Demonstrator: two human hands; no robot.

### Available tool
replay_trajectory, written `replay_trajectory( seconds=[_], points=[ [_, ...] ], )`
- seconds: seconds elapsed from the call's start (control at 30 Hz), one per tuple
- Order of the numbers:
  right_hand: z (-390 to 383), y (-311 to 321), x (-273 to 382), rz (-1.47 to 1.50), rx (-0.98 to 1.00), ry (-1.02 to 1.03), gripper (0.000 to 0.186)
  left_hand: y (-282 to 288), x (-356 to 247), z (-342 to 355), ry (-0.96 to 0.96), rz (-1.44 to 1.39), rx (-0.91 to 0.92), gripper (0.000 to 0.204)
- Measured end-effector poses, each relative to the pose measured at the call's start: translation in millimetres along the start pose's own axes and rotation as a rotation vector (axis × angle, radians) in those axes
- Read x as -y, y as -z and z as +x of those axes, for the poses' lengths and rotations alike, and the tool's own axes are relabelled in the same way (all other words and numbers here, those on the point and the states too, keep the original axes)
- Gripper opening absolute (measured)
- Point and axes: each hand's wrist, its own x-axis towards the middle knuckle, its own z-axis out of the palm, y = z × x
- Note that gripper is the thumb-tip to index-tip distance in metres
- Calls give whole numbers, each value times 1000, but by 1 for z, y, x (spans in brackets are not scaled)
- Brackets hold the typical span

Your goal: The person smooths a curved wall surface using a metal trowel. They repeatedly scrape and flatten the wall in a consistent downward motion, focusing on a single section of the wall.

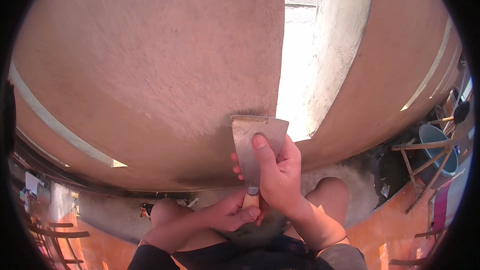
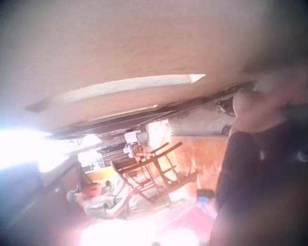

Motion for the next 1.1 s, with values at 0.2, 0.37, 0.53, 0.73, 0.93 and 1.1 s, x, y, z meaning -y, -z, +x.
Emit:
replay_trajectory(
  seconds=[0.2, 0.37, 0.53, 0.73, 0.93, 1.1],
  points=[
    [3, -5, -2, -13, -68, -53, 35, -12, 10, -7, -87, -4, -139, 30],
    [9, -14, -13, -54, -167, -5, 38, -12, 7, -8, -48, -28, -196, 29],
    [9, -20, -7, -50, -210, -11, 38, -17, 0, -4, -61, 0, -231, 41],
    [14, -26, 11, -12, -210, -24, 34, -9, -11, -1, -49, -24, -185, 26],
    [10, -18, -5, -80, -209, 7, 40, -18, 5, -5, -29, -57, -189, 26],
    [11, -19, 0, -76, -207, 12, 38, -19, 0, -5, -8, -81, -190, 27]
  ],
)
